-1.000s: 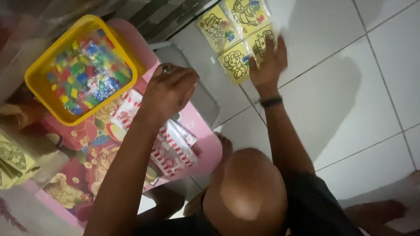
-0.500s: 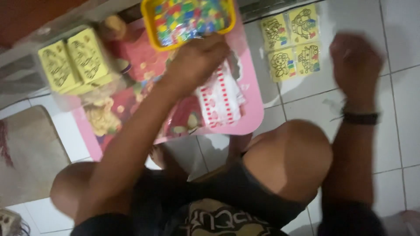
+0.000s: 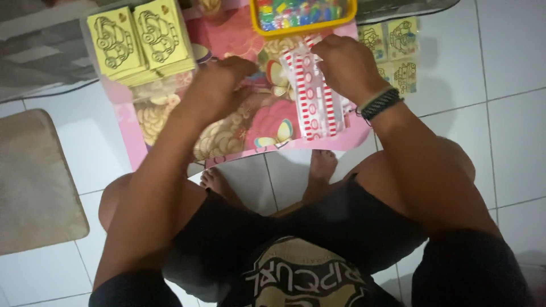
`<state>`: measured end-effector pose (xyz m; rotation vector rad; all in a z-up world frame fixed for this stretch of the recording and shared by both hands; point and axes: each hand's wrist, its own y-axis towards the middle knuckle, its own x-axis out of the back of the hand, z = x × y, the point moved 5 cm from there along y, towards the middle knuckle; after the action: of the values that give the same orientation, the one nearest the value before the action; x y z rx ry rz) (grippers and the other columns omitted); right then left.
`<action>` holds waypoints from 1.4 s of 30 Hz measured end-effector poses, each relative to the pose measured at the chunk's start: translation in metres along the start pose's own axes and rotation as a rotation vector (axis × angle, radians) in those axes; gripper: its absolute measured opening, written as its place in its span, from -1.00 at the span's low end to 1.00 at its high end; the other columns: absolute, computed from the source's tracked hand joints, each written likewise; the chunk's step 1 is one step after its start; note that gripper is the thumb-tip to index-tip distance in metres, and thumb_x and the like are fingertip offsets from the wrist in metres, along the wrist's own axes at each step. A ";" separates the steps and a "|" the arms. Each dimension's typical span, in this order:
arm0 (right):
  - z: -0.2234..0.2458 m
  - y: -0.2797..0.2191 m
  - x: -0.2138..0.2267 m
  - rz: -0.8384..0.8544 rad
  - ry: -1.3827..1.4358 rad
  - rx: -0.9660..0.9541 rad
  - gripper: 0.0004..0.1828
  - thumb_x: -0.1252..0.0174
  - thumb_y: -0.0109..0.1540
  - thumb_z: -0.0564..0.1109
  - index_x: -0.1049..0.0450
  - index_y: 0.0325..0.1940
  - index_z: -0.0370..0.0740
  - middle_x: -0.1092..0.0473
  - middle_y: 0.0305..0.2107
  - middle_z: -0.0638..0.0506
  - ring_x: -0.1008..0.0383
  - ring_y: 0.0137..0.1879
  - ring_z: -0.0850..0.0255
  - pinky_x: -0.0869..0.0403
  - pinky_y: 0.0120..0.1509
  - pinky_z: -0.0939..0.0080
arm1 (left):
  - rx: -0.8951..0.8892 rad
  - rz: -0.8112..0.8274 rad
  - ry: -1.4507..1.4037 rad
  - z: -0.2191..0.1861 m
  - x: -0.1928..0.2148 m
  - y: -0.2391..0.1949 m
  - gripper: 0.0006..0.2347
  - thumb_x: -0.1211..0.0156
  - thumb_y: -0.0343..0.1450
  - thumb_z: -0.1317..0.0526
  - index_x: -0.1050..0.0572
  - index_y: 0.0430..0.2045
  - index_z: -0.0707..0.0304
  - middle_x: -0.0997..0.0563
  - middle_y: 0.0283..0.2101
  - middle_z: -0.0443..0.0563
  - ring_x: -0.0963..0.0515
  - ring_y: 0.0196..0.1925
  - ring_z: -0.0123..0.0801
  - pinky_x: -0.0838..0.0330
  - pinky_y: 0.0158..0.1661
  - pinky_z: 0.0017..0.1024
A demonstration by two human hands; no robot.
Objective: The person sits on the floor and packs small colorful candies into clear plastic bags. They place a yellow paper insert with a cartoon design into each bag, add candies from a yellow container, and then seal the bags. The finished packages are placed on the floor to the right.
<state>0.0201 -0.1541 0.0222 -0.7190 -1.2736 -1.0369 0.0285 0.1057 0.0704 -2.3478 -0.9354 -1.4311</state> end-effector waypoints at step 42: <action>0.017 0.023 0.042 0.017 0.544 0.006 -0.78 -0.47 0.22 -0.31 -0.52 -0.31 -0.15 -0.45 -0.42 0.06 -0.42 -0.32 0.23 -0.32 -0.30 0.23 | 0.575 -0.021 -0.776 -0.013 -0.096 0.026 -0.85 -0.43 0.37 0.30 -0.50 -0.48 0.08 -0.61 -0.42 -0.20 -0.55 -0.38 -0.52 -0.38 -0.39 -0.50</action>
<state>0.0333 -0.1391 0.0685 -0.3995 -0.7966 -1.1176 0.0054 0.0410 -0.0030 -2.3941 -1.3142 -0.1300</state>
